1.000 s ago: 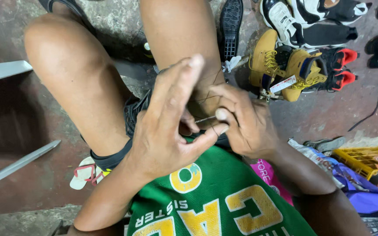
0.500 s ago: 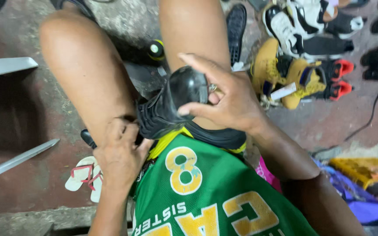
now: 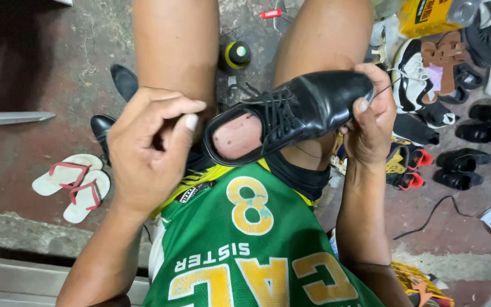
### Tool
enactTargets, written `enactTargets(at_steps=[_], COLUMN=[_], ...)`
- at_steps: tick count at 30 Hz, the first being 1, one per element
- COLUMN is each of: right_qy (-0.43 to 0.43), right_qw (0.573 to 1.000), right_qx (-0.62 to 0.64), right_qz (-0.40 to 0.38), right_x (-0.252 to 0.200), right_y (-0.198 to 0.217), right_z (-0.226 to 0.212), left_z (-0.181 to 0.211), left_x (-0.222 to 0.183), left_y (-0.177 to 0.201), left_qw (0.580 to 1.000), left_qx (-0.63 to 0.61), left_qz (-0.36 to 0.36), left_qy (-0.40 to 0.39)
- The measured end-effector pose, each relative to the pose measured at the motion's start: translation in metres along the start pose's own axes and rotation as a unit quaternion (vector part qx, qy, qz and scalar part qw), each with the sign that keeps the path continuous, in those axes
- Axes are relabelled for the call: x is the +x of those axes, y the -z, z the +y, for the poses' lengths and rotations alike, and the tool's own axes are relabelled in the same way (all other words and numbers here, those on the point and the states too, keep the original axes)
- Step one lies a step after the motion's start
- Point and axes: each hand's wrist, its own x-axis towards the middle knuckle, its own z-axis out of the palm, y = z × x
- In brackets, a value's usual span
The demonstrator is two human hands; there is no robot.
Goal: The person repairs a black leather shoe by hand, using a needle and thread to stitch the sole to the upper part of the shoe. The person handles the shoe, a needle, and thread, and uses a tool to trim excess material.
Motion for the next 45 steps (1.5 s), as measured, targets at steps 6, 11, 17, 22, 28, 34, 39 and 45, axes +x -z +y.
enactTargets(at_steps=[6, 11, 17, 22, 28, 34, 39, 45], right_qy=[-0.008, -0.010, 0.002, 0.016, 0.020, 0.016, -0.001, -0.007], right_qw=[1.000, 1.000, 0.999, 0.998, 0.994, 0.990, 0.990, 0.996], right_qx=[0.018, 0.011, -0.036, -0.059, -0.052, 0.104, 0.129, 0.081], right_qz=[-0.011, -0.007, -0.014, 0.018, 0.097, 0.093, 0.063, 0.031], right_x=[0.004, 0.006, 0.002, -0.006, -0.020, -0.019, -0.014, -0.009], right_y=[0.006, 0.005, -0.004, -0.014, -0.019, -0.015, -0.009, -0.003], right_z=[-0.003, -0.008, -0.009, -0.008, 0.004, 0.026, 0.014, 0.005], left_z=[-0.001, -0.001, -0.023, -0.040, -0.096, -0.207, -0.251, -0.202], left_x=[-0.013, -0.003, 0.015, 0.004, -0.063, -0.144, -0.171, -0.130], left_y=[-0.004, -0.024, -0.056, -0.045, 0.018, 0.075, 0.100, 0.082], left_qw=[0.999, 0.972, 0.957, 0.985, 0.983, 0.847, 0.793, 0.807], left_qx=[-0.042, 0.130, 0.197, 0.061, -0.025, -0.315, -0.335, -0.263], left_qz=[-0.017, -0.087, -0.193, -0.161, 0.046, 0.222, 0.285, 0.155], left_qy=[-0.003, -0.174, -0.086, 0.004, 0.179, 0.367, 0.421, 0.505])
